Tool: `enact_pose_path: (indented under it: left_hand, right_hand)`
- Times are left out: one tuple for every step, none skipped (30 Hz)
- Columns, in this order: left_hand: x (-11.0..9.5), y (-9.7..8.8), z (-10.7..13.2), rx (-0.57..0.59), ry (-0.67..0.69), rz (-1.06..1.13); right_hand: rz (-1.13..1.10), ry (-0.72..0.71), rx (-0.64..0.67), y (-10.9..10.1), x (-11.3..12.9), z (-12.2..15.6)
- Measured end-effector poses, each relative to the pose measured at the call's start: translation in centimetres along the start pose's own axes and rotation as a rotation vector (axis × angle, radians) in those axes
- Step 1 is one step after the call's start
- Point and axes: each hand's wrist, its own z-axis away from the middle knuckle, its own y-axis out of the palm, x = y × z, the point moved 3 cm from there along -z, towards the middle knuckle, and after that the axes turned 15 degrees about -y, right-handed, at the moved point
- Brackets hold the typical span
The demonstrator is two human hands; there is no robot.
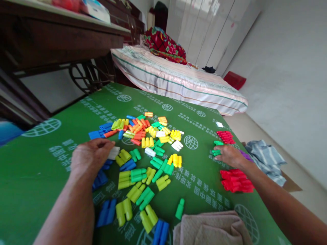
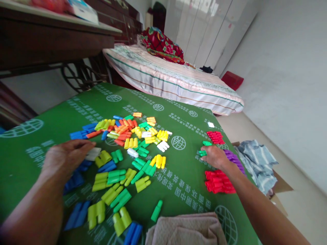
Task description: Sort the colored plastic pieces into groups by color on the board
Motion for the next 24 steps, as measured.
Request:
enact_pose_path:
  left_hand:
    - [0.0,0.0,0.1,-0.001,0.006,0.001]
    - [-0.1,0.0,0.1,-0.004,0.013,0.000]
    - [-0.1,0.0,0.1,-0.007,0.018,-0.003]
    - [-0.1,0.0,0.1,-0.008,0.021,-0.006]
    - [-0.1,0.1,0.0,-0.004,0.023,-0.008]
    - [-0.1,0.1,0.0,0.002,0.021,-0.009]
    - [-0.1,0.2,-0.1,0.008,0.018,-0.008]
    - [-0.1,0.2,-0.1,0.010,0.015,-0.007]
    - [-0.1,0.2,-0.1,0.010,0.012,-0.008]
    - [-0.1,0.2,-0.1,0.007,0.006,-0.009]
    - [-0.2,0.2,-0.1,0.004,0.001,-0.007]
    - [-0.2,0.2,-0.1,0.003,-0.001,-0.005]
    - [-0.2,0.2,0.0,0.002,-0.001,-0.001]
    - [-0.2,0.2,0.0,0.001,-0.004,0.002]
    - [-0.2,0.2,0.0,0.002,-0.003,0.004]
    - [-0.2,0.2,-0.1,0.002,-0.001,0.006]
    - [-0.1,0.2,-0.1,0.001,-0.001,0.009]
    - [0.0,0.1,-0.2,-0.002,-0.002,0.013]
    - [0.1,0.1,-0.2,-0.006,-0.002,0.019]
    - [0.2,0.2,-0.3,-0.007,-0.002,0.026]
    - [0.3,0.2,-0.3,-0.010,0.000,0.034]
    - [0.4,0.3,-0.4,-0.012,0.001,0.041]
    - [0.5,0.4,-0.4,-0.011,0.007,0.048]
    - [0.5,0.4,-0.5,-0.023,0.027,0.066]
  right_hand:
    - [0.000,-0.001,0.003,0.0,0.0,0.0]
    - [-0.003,-0.005,0.005,0.1,0.0,0.0]
    - [-0.005,-0.008,0.002,0.0,-0.1,0.0]
    - [-0.008,-0.007,-0.011,0.0,-0.2,0.1]
    - [-0.022,-0.008,-0.036,-0.2,-0.4,0.1]
    - [-0.048,-0.010,-0.072,-0.3,-0.7,0.2]
    - [-0.083,-0.010,-0.115,-0.5,-1.1,0.2]
    - [-0.121,-0.010,-0.161,-0.7,-1.6,0.3]
    - [-0.158,-0.010,-0.206,-1.0,-2.2,0.3]
    - [-0.187,-0.011,-0.244,-1.2,-2.8,0.4]
    - [-0.206,-0.010,-0.274,-1.4,-3.4,0.4]
    - [-0.217,-0.008,-0.294,-1.6,-3.8,0.4]
    - [-0.229,-0.007,-0.303,-1.7,-4.2,0.4]
    - [-0.241,-0.006,-0.299,-1.8,-4.4,0.4]
    - [-0.252,-0.004,-0.286,-1.8,-4.4,0.5]
    - [-0.261,-0.001,-0.268,-1.8,-4.3,0.5]
    - [-0.268,0.001,-0.250,-1.6,-4.2,0.5]
    - [-0.273,0.004,-0.236,-1.5,-3.9,0.5]
    - [-0.278,0.005,-0.227,-1.3,-3.6,0.5]
    - [-0.285,0.005,-0.217,-1.1,-3.3,0.4]
    - [-0.291,-0.001,-0.208,-0.8,-2.8,0.3]
    - [-0.293,-0.015,-0.198,-0.7,-2.2,0.2]
    - [-0.291,-0.037,-0.188,-0.5,-1.4,0.0]
    - [-0.284,-0.066,-0.175,-0.5,-0.3,-0.1]
